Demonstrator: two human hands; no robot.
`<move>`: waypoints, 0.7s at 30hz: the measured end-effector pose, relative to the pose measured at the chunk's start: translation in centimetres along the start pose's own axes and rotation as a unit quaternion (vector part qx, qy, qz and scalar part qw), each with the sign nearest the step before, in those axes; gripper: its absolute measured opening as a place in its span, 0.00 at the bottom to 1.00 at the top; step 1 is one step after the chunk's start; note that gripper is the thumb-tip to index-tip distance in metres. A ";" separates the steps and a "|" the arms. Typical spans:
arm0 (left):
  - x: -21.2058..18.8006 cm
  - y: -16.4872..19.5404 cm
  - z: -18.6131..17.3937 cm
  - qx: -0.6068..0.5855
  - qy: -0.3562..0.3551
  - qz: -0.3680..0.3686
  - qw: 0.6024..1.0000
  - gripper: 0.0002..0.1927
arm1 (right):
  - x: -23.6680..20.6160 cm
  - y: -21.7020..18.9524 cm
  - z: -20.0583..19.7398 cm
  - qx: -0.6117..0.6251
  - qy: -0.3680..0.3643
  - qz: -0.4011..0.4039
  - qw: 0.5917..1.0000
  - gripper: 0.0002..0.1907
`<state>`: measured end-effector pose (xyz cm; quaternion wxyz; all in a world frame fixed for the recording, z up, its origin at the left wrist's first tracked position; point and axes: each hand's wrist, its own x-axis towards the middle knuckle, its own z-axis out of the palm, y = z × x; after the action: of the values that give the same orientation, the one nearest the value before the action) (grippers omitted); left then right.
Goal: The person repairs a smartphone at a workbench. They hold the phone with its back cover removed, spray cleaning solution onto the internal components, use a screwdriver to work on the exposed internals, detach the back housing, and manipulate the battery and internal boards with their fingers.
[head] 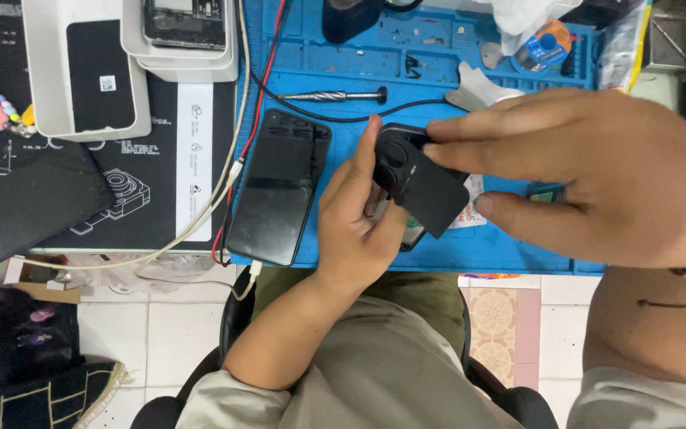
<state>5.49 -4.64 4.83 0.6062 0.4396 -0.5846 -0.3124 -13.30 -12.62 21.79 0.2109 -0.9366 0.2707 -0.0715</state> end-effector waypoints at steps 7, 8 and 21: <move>0.2 0.9 0.3 -0.021 -0.035 -0.013 0.999 0.40 | 1.4 -1.3 0.4 0.016 0.111 -0.006 0.994 0.20; 0.3 1.0 0.3 -0.020 -0.040 -0.015 0.999 0.41 | 1.5 -1.4 0.9 0.014 0.135 -0.019 0.991 0.20; 0.7 1.9 -2.3 -0.029 -0.123 0.021 0.992 0.36 | 1.2 -5.2 0.6 -0.241 0.136 -0.092 0.957 0.12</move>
<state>7.58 -4.12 6.98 0.5485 0.3677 -0.6545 -0.3681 -9.63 -9.10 23.48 -0.0674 -0.9617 0.2190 -0.1502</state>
